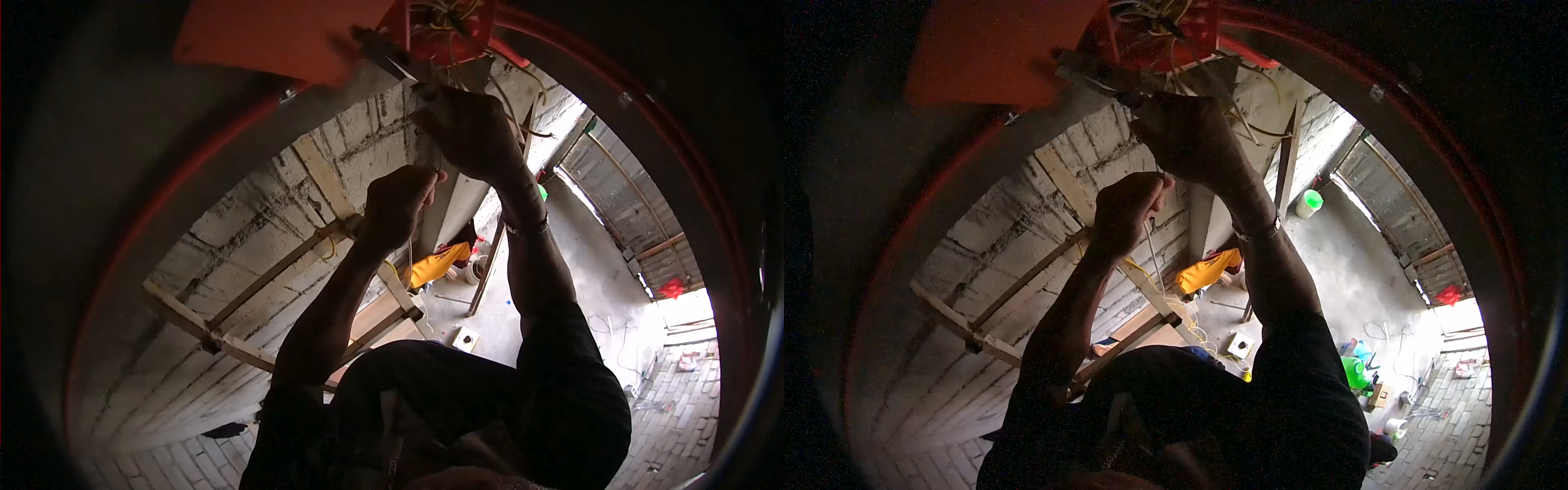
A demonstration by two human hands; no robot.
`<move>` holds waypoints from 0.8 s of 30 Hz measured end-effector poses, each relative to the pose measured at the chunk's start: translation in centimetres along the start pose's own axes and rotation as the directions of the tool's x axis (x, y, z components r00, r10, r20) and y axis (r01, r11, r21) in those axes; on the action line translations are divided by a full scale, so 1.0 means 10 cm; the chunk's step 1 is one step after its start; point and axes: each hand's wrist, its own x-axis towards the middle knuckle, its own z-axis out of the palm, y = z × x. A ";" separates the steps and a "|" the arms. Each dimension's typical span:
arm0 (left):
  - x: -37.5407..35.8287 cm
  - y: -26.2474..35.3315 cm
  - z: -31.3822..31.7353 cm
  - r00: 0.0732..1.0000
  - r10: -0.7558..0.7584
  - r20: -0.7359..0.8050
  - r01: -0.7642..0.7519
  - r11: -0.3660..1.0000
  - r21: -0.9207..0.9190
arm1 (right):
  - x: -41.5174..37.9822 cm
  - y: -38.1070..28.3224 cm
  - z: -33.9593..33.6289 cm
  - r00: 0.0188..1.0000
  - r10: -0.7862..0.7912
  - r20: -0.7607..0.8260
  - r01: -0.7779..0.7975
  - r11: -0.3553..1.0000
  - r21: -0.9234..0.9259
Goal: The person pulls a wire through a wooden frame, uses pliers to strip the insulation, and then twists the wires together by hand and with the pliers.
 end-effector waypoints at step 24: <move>0.02 -0.17 -0.17 0.848 -0.485 0.216 0.507 0.619 -0.600 | -2.23 -0.35 -0.09 0.601 0.425 0.677 -0.787 0.169 0.593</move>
